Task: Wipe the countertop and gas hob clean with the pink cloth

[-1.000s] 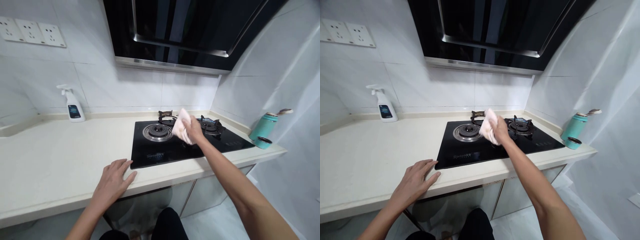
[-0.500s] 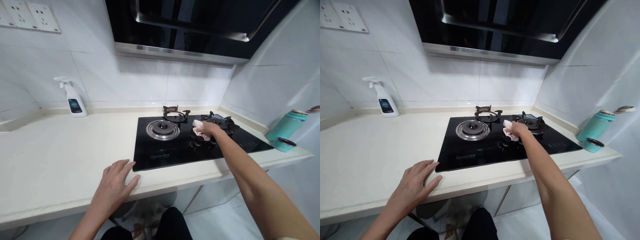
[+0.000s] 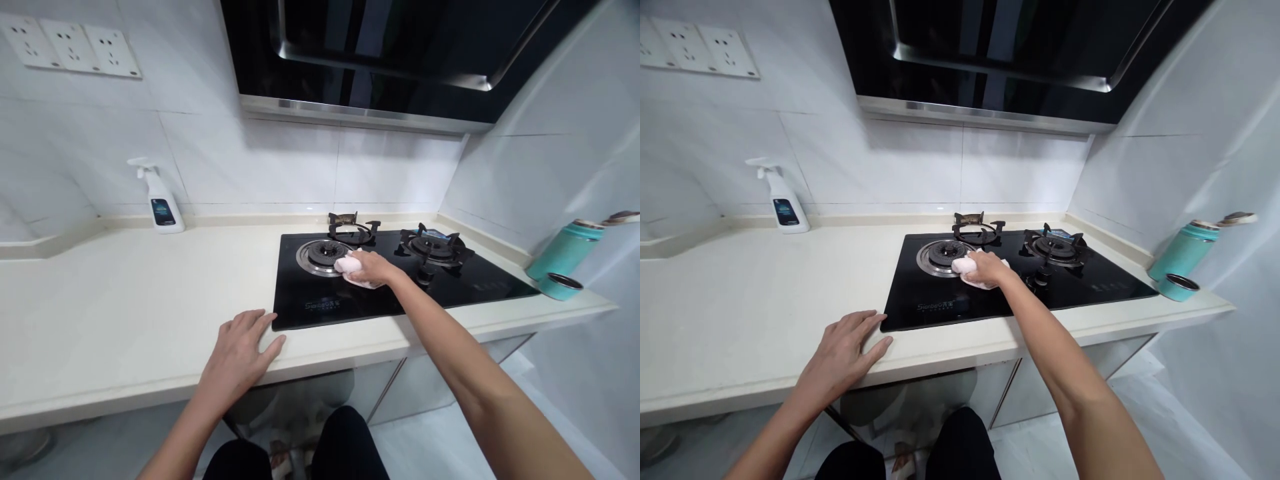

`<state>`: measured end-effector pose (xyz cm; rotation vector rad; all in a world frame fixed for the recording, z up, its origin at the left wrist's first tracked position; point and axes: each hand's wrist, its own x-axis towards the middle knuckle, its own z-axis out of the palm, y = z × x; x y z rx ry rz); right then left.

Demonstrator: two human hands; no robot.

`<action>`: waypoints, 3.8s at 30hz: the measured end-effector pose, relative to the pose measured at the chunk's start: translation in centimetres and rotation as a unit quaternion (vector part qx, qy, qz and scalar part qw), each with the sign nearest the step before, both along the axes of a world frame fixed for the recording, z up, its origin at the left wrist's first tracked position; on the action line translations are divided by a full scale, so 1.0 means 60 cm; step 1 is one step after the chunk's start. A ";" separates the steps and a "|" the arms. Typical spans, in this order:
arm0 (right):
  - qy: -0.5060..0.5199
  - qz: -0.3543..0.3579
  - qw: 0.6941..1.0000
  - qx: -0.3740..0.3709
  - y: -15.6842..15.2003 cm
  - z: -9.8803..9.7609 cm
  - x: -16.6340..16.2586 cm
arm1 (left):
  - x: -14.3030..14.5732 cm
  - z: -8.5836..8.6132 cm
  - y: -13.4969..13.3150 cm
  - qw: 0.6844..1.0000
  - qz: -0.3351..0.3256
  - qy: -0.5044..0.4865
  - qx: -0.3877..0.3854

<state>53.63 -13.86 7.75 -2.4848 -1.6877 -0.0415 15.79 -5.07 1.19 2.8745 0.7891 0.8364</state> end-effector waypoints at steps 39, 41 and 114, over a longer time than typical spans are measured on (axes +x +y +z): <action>0.044 -0.200 0.961 0.187 -0.305 -0.088 -0.049 | 0.003 0.010 0.010 0.998 0.026 0.033 -0.042; 0.093 -0.227 0.946 0.209 -0.328 -0.083 -0.028 | 0.002 0.012 0.009 0.998 0.026 0.038 -0.043; 0.366 -0.192 0.816 0.403 -0.217 -0.039 -0.153 | 0.001 0.016 0.021 0.999 0.018 0.026 -0.031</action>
